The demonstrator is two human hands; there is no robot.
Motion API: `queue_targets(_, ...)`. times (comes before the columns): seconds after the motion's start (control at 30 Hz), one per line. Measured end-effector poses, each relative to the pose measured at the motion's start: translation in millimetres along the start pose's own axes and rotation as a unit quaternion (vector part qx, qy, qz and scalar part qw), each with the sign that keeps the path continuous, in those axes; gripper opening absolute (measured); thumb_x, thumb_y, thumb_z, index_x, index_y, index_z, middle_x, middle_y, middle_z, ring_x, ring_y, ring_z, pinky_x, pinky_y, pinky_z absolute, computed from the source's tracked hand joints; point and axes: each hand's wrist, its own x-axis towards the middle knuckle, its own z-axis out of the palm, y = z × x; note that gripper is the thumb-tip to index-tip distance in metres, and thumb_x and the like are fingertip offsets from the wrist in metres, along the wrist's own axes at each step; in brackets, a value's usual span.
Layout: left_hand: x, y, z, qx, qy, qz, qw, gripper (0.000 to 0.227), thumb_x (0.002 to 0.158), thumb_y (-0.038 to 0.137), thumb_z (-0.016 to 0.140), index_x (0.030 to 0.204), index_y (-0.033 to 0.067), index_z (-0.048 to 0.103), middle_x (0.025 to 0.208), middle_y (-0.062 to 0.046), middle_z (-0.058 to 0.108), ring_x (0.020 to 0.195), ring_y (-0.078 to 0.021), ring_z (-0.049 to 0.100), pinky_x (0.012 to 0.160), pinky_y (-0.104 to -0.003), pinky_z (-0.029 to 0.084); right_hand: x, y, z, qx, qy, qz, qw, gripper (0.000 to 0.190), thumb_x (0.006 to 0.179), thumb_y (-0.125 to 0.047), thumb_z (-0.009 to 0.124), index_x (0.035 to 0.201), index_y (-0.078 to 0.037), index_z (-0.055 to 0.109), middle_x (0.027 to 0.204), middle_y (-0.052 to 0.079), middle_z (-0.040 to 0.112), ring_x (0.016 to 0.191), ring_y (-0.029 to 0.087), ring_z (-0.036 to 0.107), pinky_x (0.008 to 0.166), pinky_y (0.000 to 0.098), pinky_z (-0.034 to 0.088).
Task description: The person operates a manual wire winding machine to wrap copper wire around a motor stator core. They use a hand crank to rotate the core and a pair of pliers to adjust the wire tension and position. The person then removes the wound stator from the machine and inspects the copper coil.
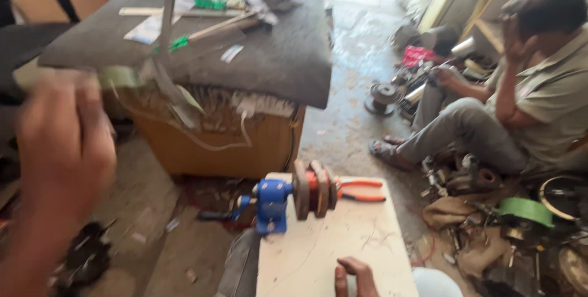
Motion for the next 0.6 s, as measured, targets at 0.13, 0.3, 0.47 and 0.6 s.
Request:
queue_targets(0.13, -143, 64, 2, -0.476, -0.070, -0.382, 0.789, 0.024, 0.104, 0.022, 0.045, 0.101, 0.0042, 0.060, 0.093, -0.005, 0.066, 0.067, -0.0135, 0.058, 0.055, -0.030, 0.050, 8, -65, -38, 0.055, -0.055, -0.060, 0.995, 0.012, 0.093, -0.013, 0.067, 0.103, -0.007, 0.069, 0.093, 0.011, 0.075, 0.087, 0.022, 0.077, 0.082, 0.0338, 0.062)
queue_targets(0.3, -251, 147, 80, -0.511, -0.137, -0.155, 0.834, 0.048, 0.107, 0.042, 0.048, 0.100, 0.0002, 0.072, 0.085, -0.012, 0.070, 0.072, -0.0175, 0.070, 0.063, -0.032, 0.056, -42, -65, -61, 0.374, -0.321, 0.230, 0.839, 0.024, 0.093, -0.013, 0.066, 0.116, -0.005, 0.064, 0.104, 0.015, 0.072, 0.094, 0.025, 0.075, 0.086, 0.0375, 0.061)
queue_targets(0.47, -248, 206, 83, -0.516, -0.255, -0.154, 0.803, 0.053, 0.111, 0.045, 0.040, 0.105, 0.0004, 0.069, 0.091, -0.013, 0.070, 0.085, -0.0206, 0.077, 0.076, -0.034, 0.060, -66, -53, -83, 0.463, -0.263, 0.380, 0.757, 0.036, 0.092, -0.015, 0.067, 0.125, -0.004, 0.058, 0.115, 0.017, 0.068, 0.102, 0.027, 0.072, 0.091, 0.0404, 0.059)
queue_targets(0.6, -237, 238, 76, -0.480, -0.361, -0.301, 0.741, 0.050, 0.107, 0.043, 0.040, 0.110, 0.0009, 0.068, 0.084, -0.017, 0.066, 0.083, -0.0248, 0.073, 0.078, -0.036, 0.056, -70, -53, -97, 0.482, -0.156, 0.415, 0.755, 0.047, 0.091, -0.017, 0.067, 0.133, -0.002, 0.053, 0.123, 0.019, 0.065, 0.109, 0.029, 0.069, 0.095, 0.0427, 0.056)
